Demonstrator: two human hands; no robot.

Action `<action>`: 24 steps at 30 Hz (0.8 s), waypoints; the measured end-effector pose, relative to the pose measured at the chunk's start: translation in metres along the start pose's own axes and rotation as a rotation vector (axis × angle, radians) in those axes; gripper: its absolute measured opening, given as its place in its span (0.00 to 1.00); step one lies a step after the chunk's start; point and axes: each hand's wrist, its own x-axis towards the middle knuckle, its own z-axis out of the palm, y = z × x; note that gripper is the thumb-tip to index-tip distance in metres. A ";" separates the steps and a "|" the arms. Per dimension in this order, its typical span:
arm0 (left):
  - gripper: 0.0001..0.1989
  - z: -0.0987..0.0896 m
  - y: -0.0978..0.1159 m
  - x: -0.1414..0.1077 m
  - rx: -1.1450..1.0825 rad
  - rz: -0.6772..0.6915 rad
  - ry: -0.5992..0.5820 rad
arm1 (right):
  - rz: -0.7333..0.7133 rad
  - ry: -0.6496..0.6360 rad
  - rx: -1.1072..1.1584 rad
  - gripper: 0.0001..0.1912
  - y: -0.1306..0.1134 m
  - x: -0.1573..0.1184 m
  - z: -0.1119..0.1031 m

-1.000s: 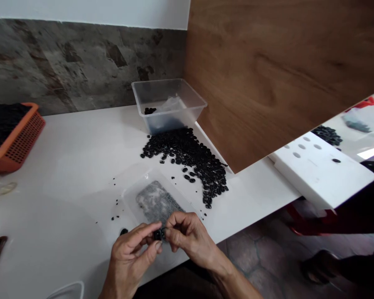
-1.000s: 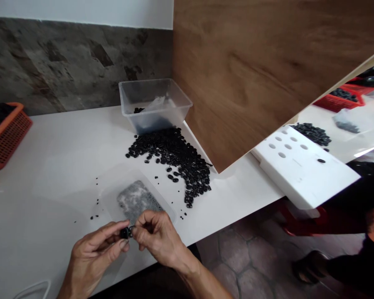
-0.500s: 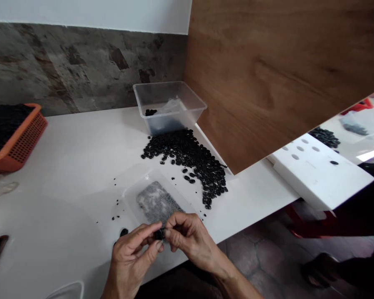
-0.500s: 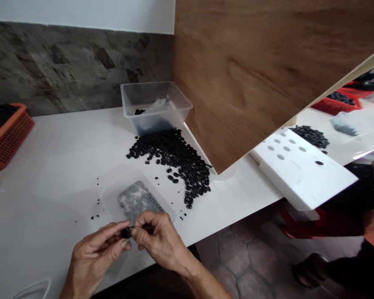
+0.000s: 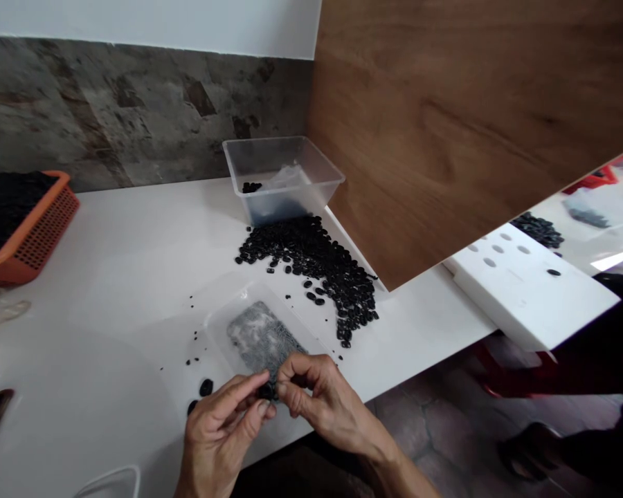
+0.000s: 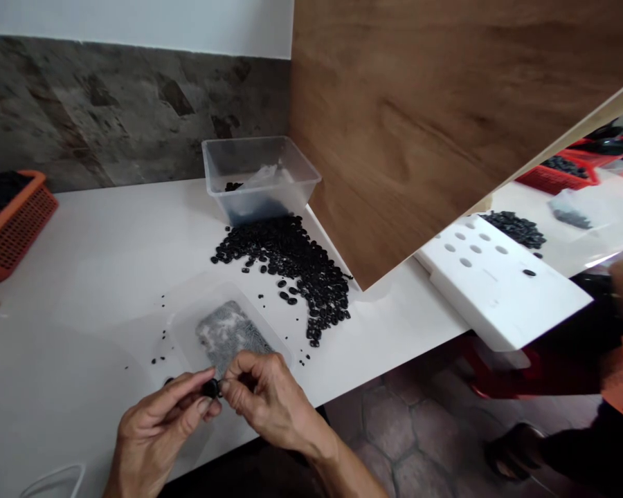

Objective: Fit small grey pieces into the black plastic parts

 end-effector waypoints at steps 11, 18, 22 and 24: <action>0.12 0.000 -0.003 0.000 -0.014 0.022 -0.012 | -0.009 0.014 -0.030 0.14 0.002 0.000 0.001; 0.10 0.003 -0.004 -0.003 0.023 -0.006 0.065 | -0.063 0.089 0.107 0.14 0.002 -0.001 0.013; 0.09 0.004 -0.006 -0.007 0.033 -0.072 0.131 | -0.050 0.087 0.175 0.14 0.006 -0.002 0.015; 0.09 0.004 -0.006 -0.008 0.020 -0.096 0.129 | -0.047 0.064 0.176 0.13 0.007 -0.002 0.014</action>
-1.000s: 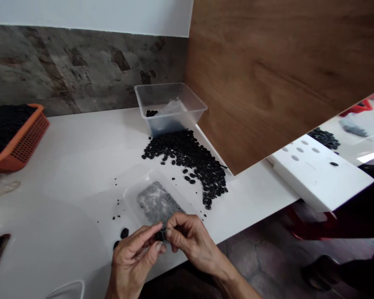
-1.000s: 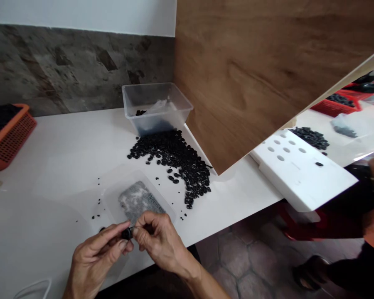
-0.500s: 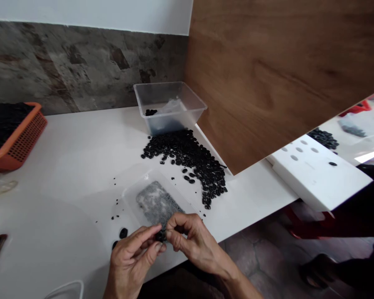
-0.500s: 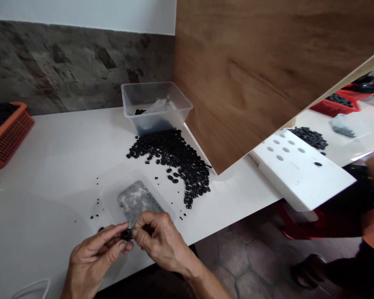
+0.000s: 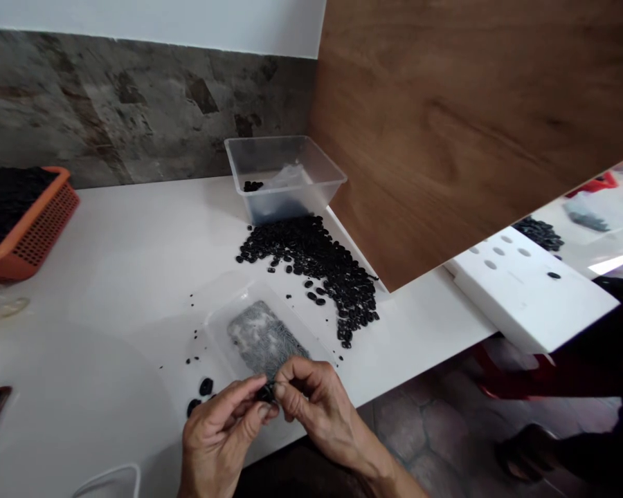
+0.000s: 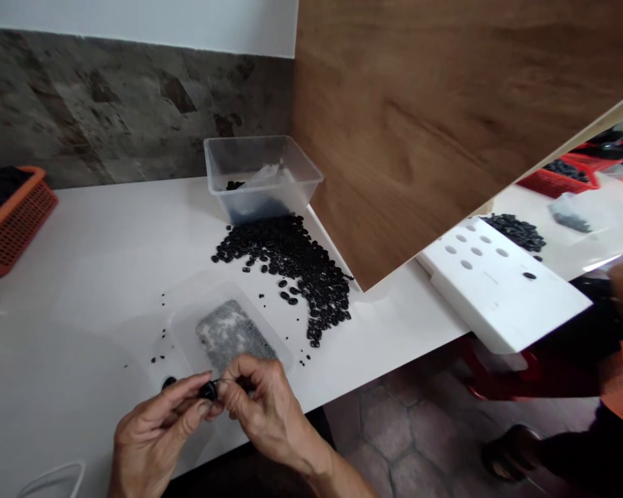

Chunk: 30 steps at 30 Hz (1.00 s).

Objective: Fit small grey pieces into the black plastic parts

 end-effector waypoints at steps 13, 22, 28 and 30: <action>0.10 -0.003 0.000 0.005 -0.104 0.020 -0.097 | -0.003 -0.022 0.043 0.13 0.001 0.000 0.001; 0.19 -0.006 -0.010 0.010 -0.024 0.190 -0.200 | -0.028 0.026 -0.033 0.13 0.004 -0.002 -0.001; 0.12 0.000 0.000 0.001 -0.122 0.020 -0.095 | -0.061 -0.013 0.006 0.13 0.002 -0.002 0.000; 0.11 0.001 0.001 -0.001 -0.118 -0.045 -0.060 | -0.067 -0.014 -0.006 0.13 0.002 -0.003 0.000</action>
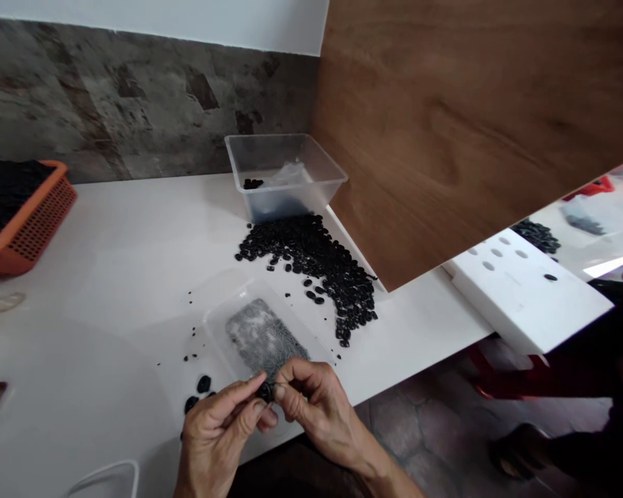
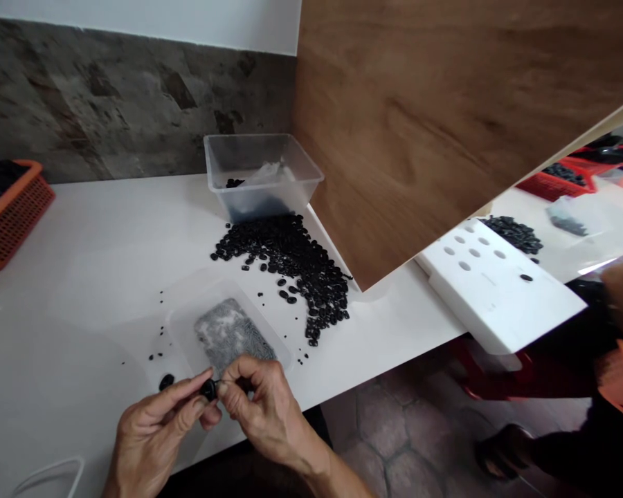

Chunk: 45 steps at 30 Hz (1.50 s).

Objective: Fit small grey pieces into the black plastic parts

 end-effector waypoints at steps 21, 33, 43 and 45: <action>0.09 -0.012 -0.020 0.013 -0.166 -0.319 -0.210 | -0.080 0.027 -0.252 0.12 -0.006 -0.001 0.000; 0.11 -0.006 -0.008 0.013 -0.244 -0.393 -0.199 | 0.104 0.022 0.024 0.14 0.015 0.002 -0.008; 0.13 -0.006 -0.009 0.013 -0.243 -0.412 -0.153 | 0.103 0.000 0.083 0.17 0.013 0.003 -0.005; 0.15 -0.007 -0.012 0.012 -0.248 -0.419 -0.129 | 0.093 0.024 0.068 0.17 0.015 0.002 -0.005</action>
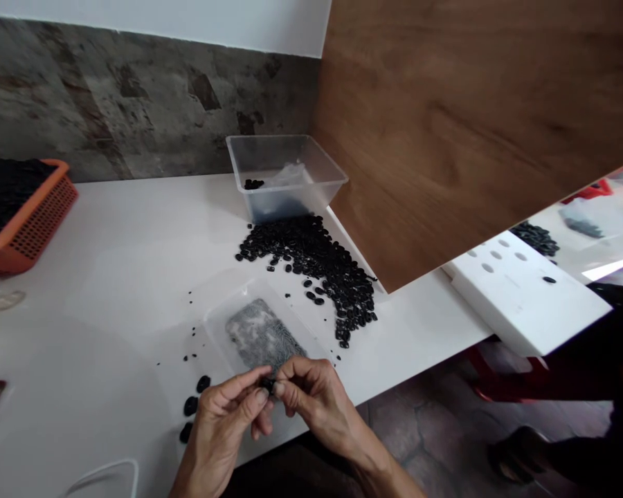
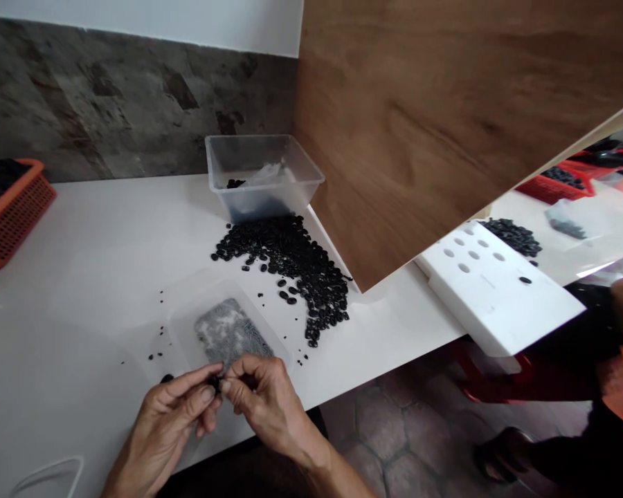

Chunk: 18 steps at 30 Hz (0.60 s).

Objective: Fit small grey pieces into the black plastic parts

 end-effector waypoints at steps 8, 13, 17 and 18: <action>0.15 -0.003 0.000 -0.002 0.118 0.062 -0.012 | -0.022 -0.011 -0.052 0.16 -0.006 -0.001 -0.001; 0.15 0.002 0.002 -0.002 0.168 0.090 -0.020 | 0.041 -0.021 0.056 0.19 -0.002 0.003 -0.005; 0.15 0.002 0.003 -0.002 0.163 0.085 -0.049 | 0.127 -0.033 0.193 0.20 0.003 0.008 -0.008; 0.15 0.002 0.003 -0.002 0.158 0.079 -0.055 | 0.149 -0.039 0.230 0.20 0.004 0.009 -0.009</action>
